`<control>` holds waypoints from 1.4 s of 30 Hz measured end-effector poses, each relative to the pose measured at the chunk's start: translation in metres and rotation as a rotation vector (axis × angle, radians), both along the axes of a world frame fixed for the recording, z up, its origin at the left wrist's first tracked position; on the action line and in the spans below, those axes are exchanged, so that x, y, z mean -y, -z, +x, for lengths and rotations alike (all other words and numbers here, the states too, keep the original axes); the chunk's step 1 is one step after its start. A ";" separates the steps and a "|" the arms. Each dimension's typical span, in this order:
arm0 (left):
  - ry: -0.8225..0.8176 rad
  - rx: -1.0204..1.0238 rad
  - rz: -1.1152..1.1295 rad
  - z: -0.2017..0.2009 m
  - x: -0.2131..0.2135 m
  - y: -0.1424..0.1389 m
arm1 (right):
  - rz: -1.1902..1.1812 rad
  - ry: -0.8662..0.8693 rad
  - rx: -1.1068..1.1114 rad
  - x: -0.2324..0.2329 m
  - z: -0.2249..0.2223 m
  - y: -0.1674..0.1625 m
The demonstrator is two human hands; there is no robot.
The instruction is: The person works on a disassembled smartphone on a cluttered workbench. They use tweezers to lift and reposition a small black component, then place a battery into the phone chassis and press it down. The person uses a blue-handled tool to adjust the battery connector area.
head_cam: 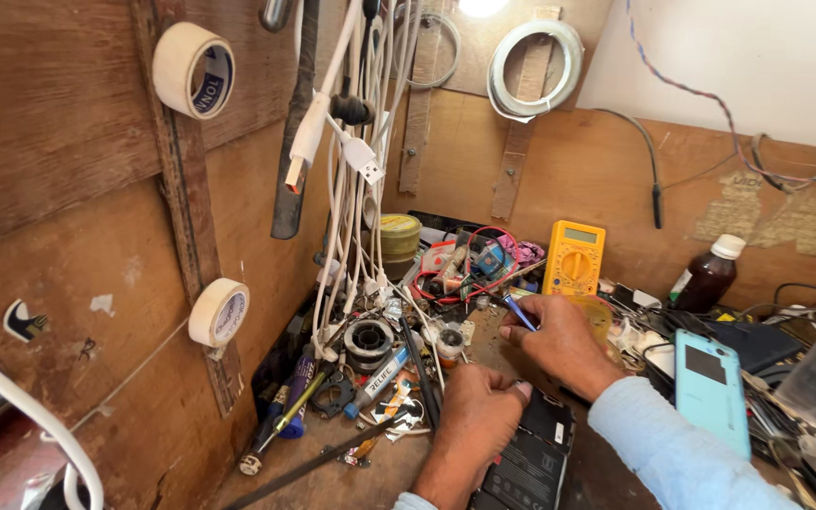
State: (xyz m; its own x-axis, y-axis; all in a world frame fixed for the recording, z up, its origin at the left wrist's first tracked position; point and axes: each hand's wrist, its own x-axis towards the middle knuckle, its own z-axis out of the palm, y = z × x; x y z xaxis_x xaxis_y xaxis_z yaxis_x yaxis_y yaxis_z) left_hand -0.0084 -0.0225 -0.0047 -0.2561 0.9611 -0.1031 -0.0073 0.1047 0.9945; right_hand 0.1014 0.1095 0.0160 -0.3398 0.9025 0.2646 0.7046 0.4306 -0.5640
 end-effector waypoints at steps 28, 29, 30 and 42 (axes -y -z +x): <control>0.016 0.045 0.022 0.001 -0.009 0.016 | -0.105 0.113 0.175 0.038 0.070 -0.029; 0.017 0.039 0.032 0.001 -0.013 0.017 | -0.112 0.132 0.144 0.053 0.084 -0.026; 0.014 0.032 0.037 0.000 -0.014 0.019 | -0.124 0.147 0.111 0.070 0.094 -0.020; 0.134 0.163 0.045 -0.009 -0.014 0.021 | -0.232 0.239 0.110 0.103 0.125 -0.005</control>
